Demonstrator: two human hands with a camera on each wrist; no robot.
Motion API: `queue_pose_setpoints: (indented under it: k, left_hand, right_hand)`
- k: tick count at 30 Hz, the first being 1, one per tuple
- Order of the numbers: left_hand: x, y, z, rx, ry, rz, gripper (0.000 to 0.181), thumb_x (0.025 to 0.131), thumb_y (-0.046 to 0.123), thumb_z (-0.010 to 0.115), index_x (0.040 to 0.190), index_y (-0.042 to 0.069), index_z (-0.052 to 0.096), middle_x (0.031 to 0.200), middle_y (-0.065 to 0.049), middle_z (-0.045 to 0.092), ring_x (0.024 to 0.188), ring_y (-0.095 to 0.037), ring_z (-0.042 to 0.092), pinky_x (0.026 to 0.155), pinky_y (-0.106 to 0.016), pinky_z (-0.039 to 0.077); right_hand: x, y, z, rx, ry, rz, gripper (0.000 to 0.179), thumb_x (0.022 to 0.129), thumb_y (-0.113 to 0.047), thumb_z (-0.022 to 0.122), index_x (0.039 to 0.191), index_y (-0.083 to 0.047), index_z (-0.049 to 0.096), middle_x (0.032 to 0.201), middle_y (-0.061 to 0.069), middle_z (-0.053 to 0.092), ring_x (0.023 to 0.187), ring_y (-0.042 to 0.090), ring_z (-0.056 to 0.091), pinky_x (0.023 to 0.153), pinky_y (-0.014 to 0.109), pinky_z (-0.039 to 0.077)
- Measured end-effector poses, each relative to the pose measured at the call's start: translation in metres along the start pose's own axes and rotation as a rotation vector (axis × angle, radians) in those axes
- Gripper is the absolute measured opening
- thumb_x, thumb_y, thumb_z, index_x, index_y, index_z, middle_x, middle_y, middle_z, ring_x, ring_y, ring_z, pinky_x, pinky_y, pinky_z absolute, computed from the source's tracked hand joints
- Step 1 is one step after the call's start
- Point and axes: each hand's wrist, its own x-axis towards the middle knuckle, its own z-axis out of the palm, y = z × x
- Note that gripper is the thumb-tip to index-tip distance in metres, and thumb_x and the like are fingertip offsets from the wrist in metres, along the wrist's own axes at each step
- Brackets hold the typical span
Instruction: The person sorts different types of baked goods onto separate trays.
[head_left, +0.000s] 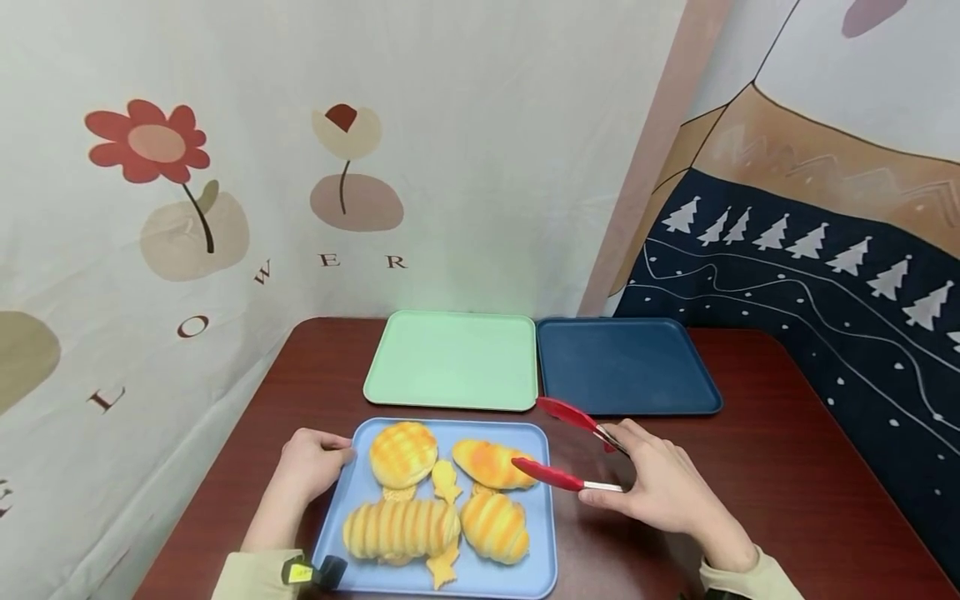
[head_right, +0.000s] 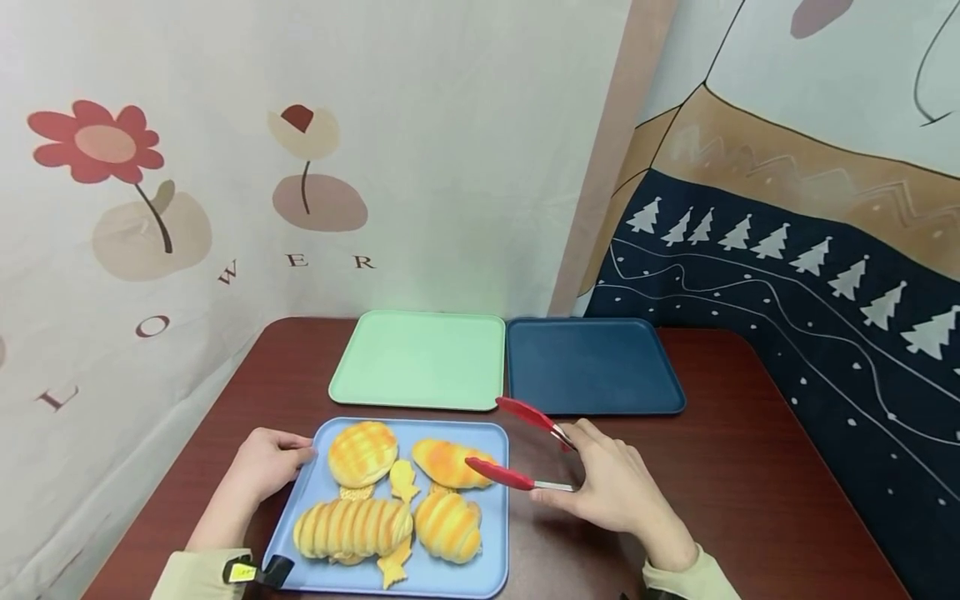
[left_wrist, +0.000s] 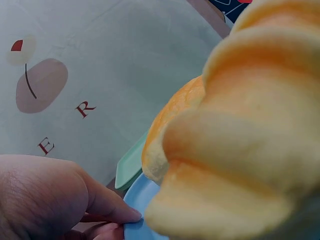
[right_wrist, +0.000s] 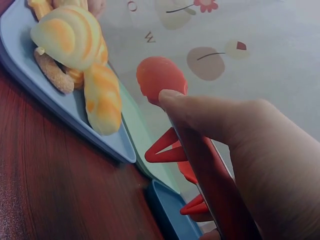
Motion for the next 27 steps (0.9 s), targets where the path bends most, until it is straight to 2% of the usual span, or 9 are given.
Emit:
queue_pose_setpoints:
  k: [8,17,21,27]
  left_hand:
    - [0.003,0.001,0.001,0.016,-0.014,0.011,0.024,0.093,0.014,0.075,0.107,-0.004,0.081,0.111,-0.026,0.074,0.100,-0.037,0.070,0.076,-0.047,0.060]
    - [-0.002,0.003,-0.001,0.016,-0.010,-0.003,0.023,0.093,0.012,0.074,0.107,-0.005,0.080,0.113,-0.028,0.073,0.101,-0.039,0.069,0.078,-0.049,0.060]
    - [-0.001,0.004,0.001,0.037,-0.001,0.014,0.022,0.093,0.012,0.074,0.107,-0.004,0.081,0.110,-0.026,0.074,0.102,-0.040,0.068,0.080,-0.050,0.059]
    - [0.000,0.006,0.001,0.068,0.008,-0.008,0.023,0.093,0.015,0.074,0.107,-0.002,0.082,0.111,-0.025,0.074,0.104,-0.040,0.067,0.083,-0.053,0.056]
  right_hand:
    - [0.004,0.000,0.002,-0.053,-0.038,-0.052,0.089,0.070,-0.084,0.078,0.133,-0.022,0.070,0.115,-0.010,0.066,0.085,0.010,0.062,0.068,0.037,0.051]
    - [0.010,-0.001,0.000,-0.105,-0.078,-0.118,0.085,0.073,-0.081,0.078,0.129,-0.017,0.074,0.118,-0.008,0.068,0.083,0.009,0.063,0.067,0.034,0.050]
    - [0.010,-0.001,-0.001,-0.115,-0.105,-0.128,0.082,0.074,-0.078,0.078,0.128,-0.017,0.076,0.114,-0.009,0.068,0.079,0.006,0.059,0.066,0.031,0.049]
    - [0.011,-0.001,-0.001,-0.113,-0.114,-0.154,0.076,0.075,-0.074,0.081,0.125,-0.018,0.077,0.103,-0.012,0.066,0.068,0.002,0.050,0.059,0.027,0.043]
